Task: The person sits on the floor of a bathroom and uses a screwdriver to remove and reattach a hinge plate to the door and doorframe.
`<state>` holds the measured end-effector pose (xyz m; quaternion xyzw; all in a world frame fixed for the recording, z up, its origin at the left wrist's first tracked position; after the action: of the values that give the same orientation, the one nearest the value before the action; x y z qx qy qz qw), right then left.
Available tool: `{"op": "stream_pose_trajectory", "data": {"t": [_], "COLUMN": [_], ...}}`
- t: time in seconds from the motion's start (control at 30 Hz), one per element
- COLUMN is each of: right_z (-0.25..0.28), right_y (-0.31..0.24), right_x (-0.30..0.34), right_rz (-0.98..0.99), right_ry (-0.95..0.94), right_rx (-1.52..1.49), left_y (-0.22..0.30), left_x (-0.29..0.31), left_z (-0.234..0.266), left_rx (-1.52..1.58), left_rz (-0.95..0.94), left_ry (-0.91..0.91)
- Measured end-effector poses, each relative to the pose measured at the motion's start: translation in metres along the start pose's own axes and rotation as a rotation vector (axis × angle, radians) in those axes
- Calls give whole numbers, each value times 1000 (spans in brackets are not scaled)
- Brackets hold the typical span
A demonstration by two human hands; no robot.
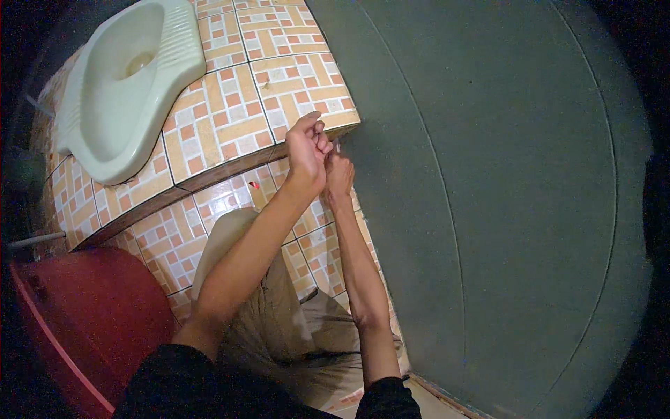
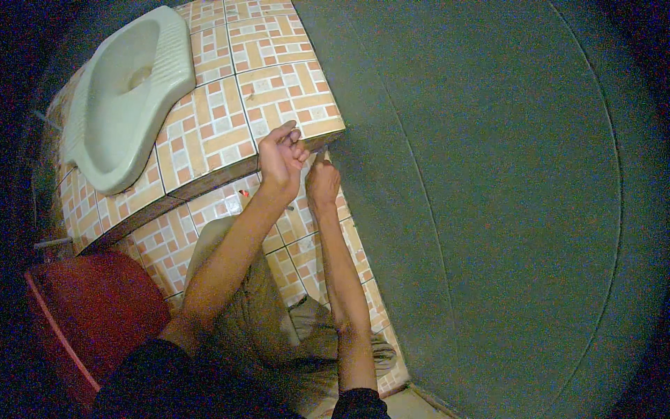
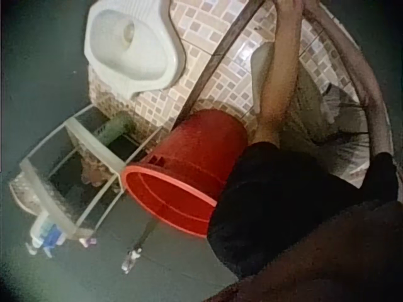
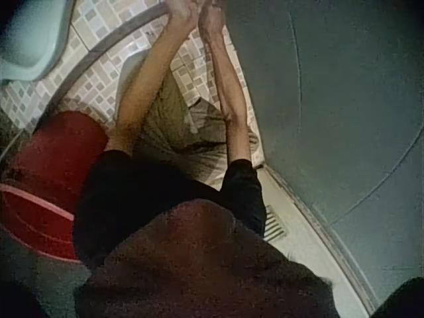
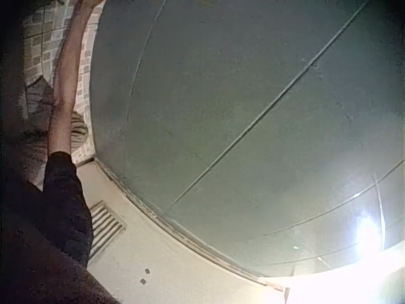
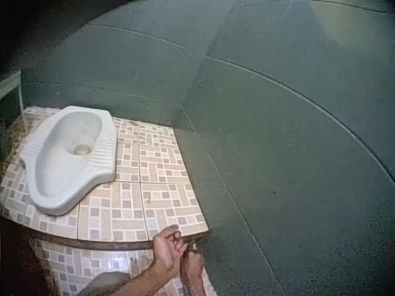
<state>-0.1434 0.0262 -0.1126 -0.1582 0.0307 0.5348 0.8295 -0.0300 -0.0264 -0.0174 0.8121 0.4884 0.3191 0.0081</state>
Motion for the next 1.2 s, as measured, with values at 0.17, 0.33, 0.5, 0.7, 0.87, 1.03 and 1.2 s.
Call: {"op": "stream_pose_trajectory", "data": {"t": [0.17,0.33,0.5,0.7,0.87,1.03,1.2], "right_z": [0,-4,-20,1,-4,-2,-1], "right_y": [6,9,7,18,-6,19,5], "right_x": [-2,-2,5,-3,5,-5,3], "right_rz": [54,-39,86,13,151,37,102], "right_ry": [-6,-38,-22,-5,-5,-48,-10], "right_rx": [14,6,19,0,32,40,69], "left_y": [-2,-2,-2,-1,0,-2,-2], "left_x": [3,0,2,5,2,2,3], "left_z": [-4,-1,-3,-6,-1,-4,-2], "left_rx": [13,9,27,15,-1,-8,-24], "left_rz": [-1,14,27,2,-4,6,13], "left_ry": [6,-2,-7,-20,13,-12,26]}}
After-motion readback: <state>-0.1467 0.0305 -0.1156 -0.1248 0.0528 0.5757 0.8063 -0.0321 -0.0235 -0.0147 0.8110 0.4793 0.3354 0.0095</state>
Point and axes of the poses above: each hand's wrist, its own x-axis away from the middle knuckle, its own z-axis out of the back of the hand, y = z × x, the point moved 4 cm from there along -x, towards the middle knuckle, and after that the axes turned 6 degrees about y, right-handed, at the moved point
